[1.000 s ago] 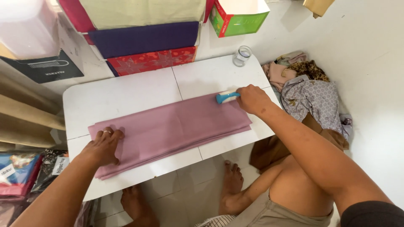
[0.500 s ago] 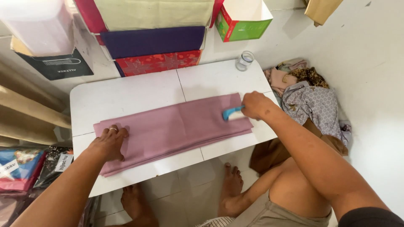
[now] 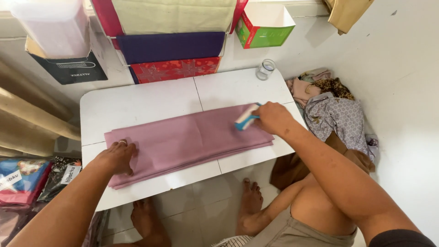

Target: A person uses a lint roller to clean a hijab and then folds it neatly on a small table.

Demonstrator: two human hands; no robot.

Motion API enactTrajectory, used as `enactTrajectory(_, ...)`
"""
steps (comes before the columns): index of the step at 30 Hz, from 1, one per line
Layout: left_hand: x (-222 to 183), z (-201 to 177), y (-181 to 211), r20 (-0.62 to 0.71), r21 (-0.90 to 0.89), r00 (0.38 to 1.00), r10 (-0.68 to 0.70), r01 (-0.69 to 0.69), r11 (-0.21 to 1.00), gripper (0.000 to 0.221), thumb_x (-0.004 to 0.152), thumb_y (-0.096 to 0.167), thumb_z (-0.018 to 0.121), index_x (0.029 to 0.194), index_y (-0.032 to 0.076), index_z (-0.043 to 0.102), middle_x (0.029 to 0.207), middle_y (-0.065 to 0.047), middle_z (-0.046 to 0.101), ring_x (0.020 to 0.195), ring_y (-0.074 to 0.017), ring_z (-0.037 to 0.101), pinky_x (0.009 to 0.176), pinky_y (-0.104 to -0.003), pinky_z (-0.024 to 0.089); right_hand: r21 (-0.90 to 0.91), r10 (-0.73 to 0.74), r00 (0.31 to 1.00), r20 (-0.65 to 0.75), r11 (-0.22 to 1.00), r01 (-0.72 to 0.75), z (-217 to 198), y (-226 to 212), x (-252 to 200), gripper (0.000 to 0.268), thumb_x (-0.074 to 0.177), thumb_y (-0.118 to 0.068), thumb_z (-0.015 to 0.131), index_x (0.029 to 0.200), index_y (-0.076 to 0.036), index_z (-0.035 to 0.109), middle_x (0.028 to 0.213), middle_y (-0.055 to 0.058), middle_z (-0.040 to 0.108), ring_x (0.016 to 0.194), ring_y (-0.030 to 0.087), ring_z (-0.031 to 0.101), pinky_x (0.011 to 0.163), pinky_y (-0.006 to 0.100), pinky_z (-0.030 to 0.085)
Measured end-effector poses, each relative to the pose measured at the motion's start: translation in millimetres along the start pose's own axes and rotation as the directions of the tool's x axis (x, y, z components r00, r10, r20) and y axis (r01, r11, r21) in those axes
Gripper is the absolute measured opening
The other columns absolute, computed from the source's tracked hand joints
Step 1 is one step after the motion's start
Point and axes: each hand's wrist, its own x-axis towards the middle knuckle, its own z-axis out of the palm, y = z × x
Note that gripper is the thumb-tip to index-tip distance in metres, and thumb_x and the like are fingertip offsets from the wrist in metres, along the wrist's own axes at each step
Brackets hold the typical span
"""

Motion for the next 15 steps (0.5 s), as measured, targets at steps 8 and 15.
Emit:
enactTrajectory(8, -48, -25, 23, -0.013, 0.013, 1.000, 0.016, -0.016, 1.000, 0.070, 0.069, 0.034, 0.098, 0.125, 0.019, 0.059, 0.137, -0.015, 0.056, 0.135, -0.0373, 0.054, 0.099, -0.045, 0.061, 0.043, -0.728, 0.667, -0.158, 0.670, 0.741, 46, -39, -1, 0.026, 0.095, -0.031, 0.065, 0.118, -0.025, 0.078, 0.108, 0.007, 0.075, 0.095, 0.039, 0.072, 0.080, 0.053, 0.060)
enactTrajectory(15, -67, -27, 19, -0.039, -0.057, 0.999, 0.004, -0.006, 0.998, 0.070, 0.072, 0.031, 0.096, 0.128, 0.022, 0.056, 0.142, -0.013, 0.053, 0.138, -0.0352, 0.051, 0.101, -0.042, 0.060, 0.204, -0.419, 0.896, 0.148, 0.899, 0.387, 25, 49, 13, 0.041, 0.077, -0.020, 0.083, 0.113, -0.039, 0.081, 0.104, 0.002, 0.081, 0.101, 0.036, 0.074, 0.090, 0.049, 0.058)
